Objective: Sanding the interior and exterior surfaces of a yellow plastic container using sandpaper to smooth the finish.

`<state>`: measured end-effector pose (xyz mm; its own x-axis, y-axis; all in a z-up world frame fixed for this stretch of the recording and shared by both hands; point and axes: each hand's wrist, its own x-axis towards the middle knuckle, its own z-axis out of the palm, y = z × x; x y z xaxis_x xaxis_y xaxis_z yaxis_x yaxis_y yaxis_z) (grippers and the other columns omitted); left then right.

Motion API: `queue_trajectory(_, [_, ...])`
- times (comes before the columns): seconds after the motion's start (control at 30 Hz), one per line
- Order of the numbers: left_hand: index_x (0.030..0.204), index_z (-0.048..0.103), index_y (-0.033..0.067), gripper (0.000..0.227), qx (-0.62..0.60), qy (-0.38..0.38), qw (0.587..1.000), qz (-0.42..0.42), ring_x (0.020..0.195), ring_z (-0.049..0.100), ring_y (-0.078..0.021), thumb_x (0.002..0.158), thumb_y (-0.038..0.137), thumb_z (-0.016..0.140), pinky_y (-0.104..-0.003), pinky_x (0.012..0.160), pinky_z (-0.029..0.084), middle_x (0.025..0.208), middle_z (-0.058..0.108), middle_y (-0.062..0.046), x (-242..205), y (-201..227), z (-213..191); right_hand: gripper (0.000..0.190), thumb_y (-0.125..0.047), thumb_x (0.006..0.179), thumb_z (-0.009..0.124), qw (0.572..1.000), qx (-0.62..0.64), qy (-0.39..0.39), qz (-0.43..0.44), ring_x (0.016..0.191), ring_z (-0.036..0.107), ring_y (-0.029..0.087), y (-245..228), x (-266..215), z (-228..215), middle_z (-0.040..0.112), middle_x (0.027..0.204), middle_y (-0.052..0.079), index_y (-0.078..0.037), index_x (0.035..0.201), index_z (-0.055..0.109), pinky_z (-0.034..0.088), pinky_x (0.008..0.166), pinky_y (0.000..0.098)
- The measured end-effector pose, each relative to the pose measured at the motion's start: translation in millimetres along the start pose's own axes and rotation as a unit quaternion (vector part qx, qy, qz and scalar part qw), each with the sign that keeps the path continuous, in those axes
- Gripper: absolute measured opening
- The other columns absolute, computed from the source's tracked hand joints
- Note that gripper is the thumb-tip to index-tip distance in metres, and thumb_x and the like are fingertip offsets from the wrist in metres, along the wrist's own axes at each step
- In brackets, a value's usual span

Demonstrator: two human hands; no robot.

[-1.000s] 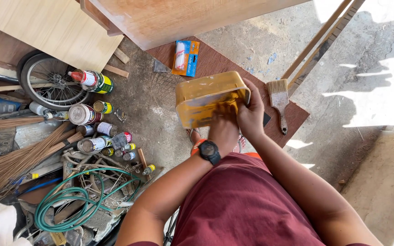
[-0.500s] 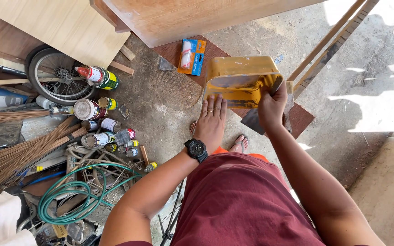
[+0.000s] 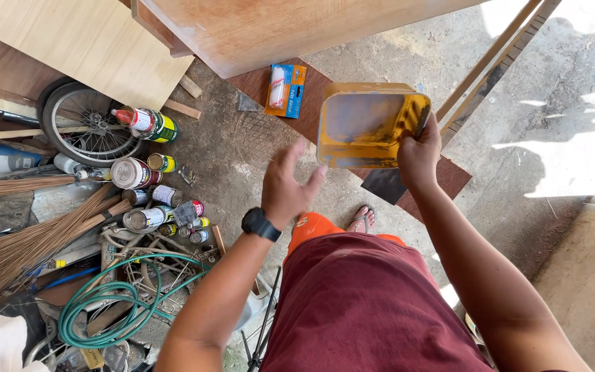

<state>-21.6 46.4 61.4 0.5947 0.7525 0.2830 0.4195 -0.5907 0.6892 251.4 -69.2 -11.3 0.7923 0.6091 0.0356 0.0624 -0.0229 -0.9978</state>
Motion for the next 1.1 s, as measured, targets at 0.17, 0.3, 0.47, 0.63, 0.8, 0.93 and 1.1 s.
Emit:
queue_trajectory(0.17, [0.17,0.033,0.0123,0.089,-0.365,-0.049,0.911,-0.186,0.144,0.052,-0.0405,0.103,0.059,0.072,-0.059,0.12,0.045,0.156,0.049,-0.022,23,-5,-2,0.037,0.012,0.1,0.056,0.992,0.053,-0.069,0.09,0.105,0.076,0.029,-46,-21,35,0.076,0.115,0.02,-0.001,0.133,0.067,0.064,0.089,0.0522])
queue_trajectory(0.3, [0.15,0.061,0.0092,0.051,-0.482,0.03,0.843,-0.234,0.118,0.071,-0.0193,0.114,0.044,0.064,-0.042,0.104,0.063,0.128,0.072,-0.009,20,-29,7,0.053,-0.017,0.114,0.071,0.991,-0.085,-0.072,-0.077,0.143,0.053,0.052,-91,-36,30,0.058,0.146,0.037,0.011,0.153,0.048,0.043,0.121,0.0657])
queue_trajectory(0.47, [0.15,0.061,0.0057,0.054,-0.456,0.008,0.858,-0.234,0.11,0.074,-0.0185,0.111,0.043,0.069,-0.041,0.098,0.066,0.122,0.074,-0.013,13,-38,4,0.017,-0.005,0.104,0.077,0.957,-0.147,-0.096,-0.232,0.089,0.069,0.023,-88,-41,40,0.07,0.105,0.006,-0.009,0.121,0.078,0.058,0.072,0.0322])
queue_trajectory(0.63, [0.15,0.061,0.0026,0.051,-0.499,-0.007,0.843,-0.202,0.115,0.072,-0.0216,0.111,0.036,0.068,-0.05,0.102,0.065,0.122,0.075,-0.015,8,-20,14,0.009,-0.009,0.094,0.082,0.925,-0.206,-0.253,-0.193,0.074,0.078,0.033,-84,-58,76,0.076,0.086,0.008,-0.012,0.101,0.085,0.062,0.062,0.04])
queue_trajectory(0.8, [0.151,0.06,0.0007,0.05,-0.554,-0.004,0.809,-0.195,0.121,0.071,-0.0286,0.113,0.034,0.062,-0.054,0.108,0.06,0.129,0.075,-0.02,-6,-19,26,0.011,-0.023,0.092,0.078,0.898,-0.266,-0.31,-0.163,0.077,0.077,0.043,-83,-55,101,0.072,0.08,0.011,-0.012,0.091,0.076,0.062,0.069,0.0549])
queue_trajectory(0.93, [0.152,0.059,0.0006,0.048,-0.549,-0.015,0.813,-0.195,0.121,0.07,-0.0253,0.114,0.031,0.06,-0.053,0.108,0.061,0.13,0.075,-0.018,-10,-36,35,0.017,-0.023,0.095,0.076,0.867,-0.305,-0.301,-0.254,0.071,0.075,0.039,-76,-57,103,0.065,0.076,0.005,-0.011,0.085,0.071,0.061,0.061,0.0483])
queue_trajectory(1.1, [0.144,0.064,0.003,0.045,-0.508,-0.019,0.824,-0.251,0.108,0.076,-0.021,0.109,0.03,0.072,-0.045,0.096,0.067,0.118,0.076,-0.011,-4,-16,32,0.027,-0.03,0.094,0.079,0.795,-0.365,-0.269,-0.404,0.066,0.069,0.024,-71,-54,101,0.058,0.074,-0.002,-0.015,0.075,0.065,0.06,0.056,0.035])
